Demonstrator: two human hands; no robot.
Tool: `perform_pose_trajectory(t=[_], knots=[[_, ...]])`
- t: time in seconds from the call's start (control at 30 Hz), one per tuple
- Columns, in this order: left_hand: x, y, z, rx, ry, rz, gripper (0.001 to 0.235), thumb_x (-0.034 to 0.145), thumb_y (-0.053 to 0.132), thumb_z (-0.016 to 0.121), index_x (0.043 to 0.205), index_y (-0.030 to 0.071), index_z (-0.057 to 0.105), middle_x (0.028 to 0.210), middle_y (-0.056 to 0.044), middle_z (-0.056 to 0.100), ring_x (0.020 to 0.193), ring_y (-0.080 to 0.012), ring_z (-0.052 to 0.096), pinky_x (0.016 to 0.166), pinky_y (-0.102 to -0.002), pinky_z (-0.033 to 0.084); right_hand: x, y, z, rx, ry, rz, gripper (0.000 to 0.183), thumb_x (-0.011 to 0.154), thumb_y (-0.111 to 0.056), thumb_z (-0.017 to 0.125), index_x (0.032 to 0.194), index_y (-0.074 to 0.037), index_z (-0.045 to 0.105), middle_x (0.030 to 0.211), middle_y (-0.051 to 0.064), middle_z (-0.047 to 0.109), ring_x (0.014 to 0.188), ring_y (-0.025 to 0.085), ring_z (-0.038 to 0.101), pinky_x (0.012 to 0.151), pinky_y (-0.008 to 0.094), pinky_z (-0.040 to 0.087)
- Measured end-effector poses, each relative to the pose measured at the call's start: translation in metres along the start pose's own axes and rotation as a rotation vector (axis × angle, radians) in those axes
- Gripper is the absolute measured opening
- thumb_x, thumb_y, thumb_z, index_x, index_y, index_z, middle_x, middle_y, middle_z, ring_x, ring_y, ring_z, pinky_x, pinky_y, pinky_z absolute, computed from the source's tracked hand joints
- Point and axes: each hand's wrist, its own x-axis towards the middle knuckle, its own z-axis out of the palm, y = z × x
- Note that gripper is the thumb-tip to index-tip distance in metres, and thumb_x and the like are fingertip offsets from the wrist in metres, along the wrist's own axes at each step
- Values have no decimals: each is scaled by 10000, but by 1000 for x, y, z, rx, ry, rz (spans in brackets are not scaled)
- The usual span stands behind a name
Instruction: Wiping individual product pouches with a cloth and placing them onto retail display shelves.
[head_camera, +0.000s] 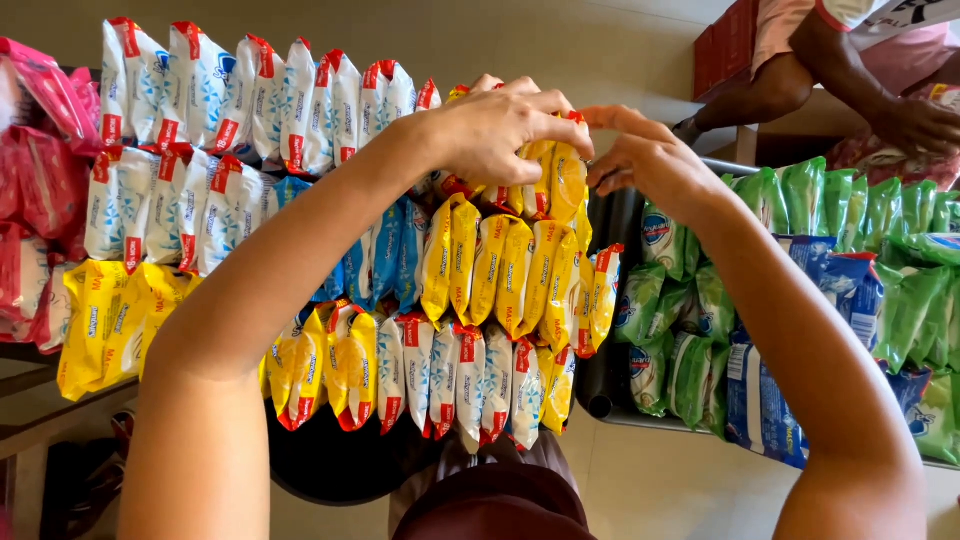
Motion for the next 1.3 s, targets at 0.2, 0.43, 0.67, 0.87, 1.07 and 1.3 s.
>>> perform_pose_trajectory(t=[0.2, 0.43, 0.67, 0.87, 1.07, 1.3], knots=[[-1, -1, 2, 0, 43, 16, 649, 694, 139, 578, 1276, 412, 663, 1402, 42, 586, 1247, -266, 523, 1119, -610, 272, 11, 10, -5, -633, -202, 23, 464, 891, -139, 597, 1352, -109, 553, 968, 103, 748, 826, 191, 713, 719, 323, 572], [4, 2, 5, 1, 0, 7, 473, 902, 661, 534, 1263, 381, 654, 1423, 1, 551, 1311, -311, 458, 1155, -629, 192, 25, 38, -19, -772, -198, -151, 444, 854, -113, 646, 1282, -89, 531, 965, 84, 671, 708, 189, 590, 593, 344, 501], [6, 0, 11, 54, 76, 62, 573, 714, 649, 812, 1200, 372, 692, 1332, 0, 588, 1215, -303, 512, 1038, -634, 310, 34, 45, -16, -731, -149, -94, 535, 800, -91, 614, 1327, -110, 528, 951, 112, 757, 767, 240, 754, 635, 359, 572], [12, 6, 22, 206, 48, 31, 685, 772, 714, 735, 1365, 395, 611, 1383, -86, 556, 1208, -340, 497, 1033, -655, 264, 23, 35, -20, -540, -220, -72, 629, 798, 36, 645, 1407, -64, 524, 1028, 91, 708, 842, 171, 636, 738, 315, 540], [8, 3, 23, 187, 89, 38, 960, 805, 726, 743, 1583, 400, 283, 1620, -135, 293, 1395, -372, 378, 1109, -697, 119, -3, -5, -1, -464, -62, 173, 538, 870, 35, 538, 1402, -45, 514, 1281, 163, 668, 1047, 253, 732, 847, 356, 641], [-1, -12, 20, 163, 169, 95, 813, 929, 666, 585, 1582, 255, 331, 1583, -80, 449, 1440, -277, 421, 1161, -726, 11, -12, -17, 14, -563, -16, 179, 607, 882, -10, 483, 1479, -107, 434, 1197, 171, 706, 926, 275, 711, 815, 395, 643]])
